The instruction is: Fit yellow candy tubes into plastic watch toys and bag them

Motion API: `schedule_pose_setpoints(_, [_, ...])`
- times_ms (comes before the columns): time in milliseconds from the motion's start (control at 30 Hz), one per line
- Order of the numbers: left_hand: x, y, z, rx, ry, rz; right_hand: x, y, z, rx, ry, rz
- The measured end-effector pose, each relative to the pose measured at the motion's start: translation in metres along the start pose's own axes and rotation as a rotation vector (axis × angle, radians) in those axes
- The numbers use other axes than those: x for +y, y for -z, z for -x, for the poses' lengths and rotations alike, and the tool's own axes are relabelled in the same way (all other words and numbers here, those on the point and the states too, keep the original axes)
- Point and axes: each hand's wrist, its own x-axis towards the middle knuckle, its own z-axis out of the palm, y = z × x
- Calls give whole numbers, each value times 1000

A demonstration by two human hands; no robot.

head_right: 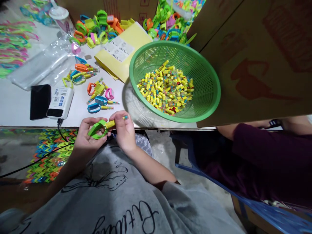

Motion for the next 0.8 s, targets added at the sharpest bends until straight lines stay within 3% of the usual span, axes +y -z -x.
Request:
schedule_pose_setpoints(267, [9,-7,3,68,-189,-226,-13,4,-5,-171,4,-16])
schedule_pose_setpoints(433, [2,-2,-3,59,-50,-376,-15,11,-6,-228,51,25])
schedule_pose_setpoints(600, [10,-1,-7,-24,140,-241,-13,14,-4,-216,50,39])
schedule_pose_setpoints(800, [17,-4,-8,-21,202,-206,-17,14,-7,-148,71,175])
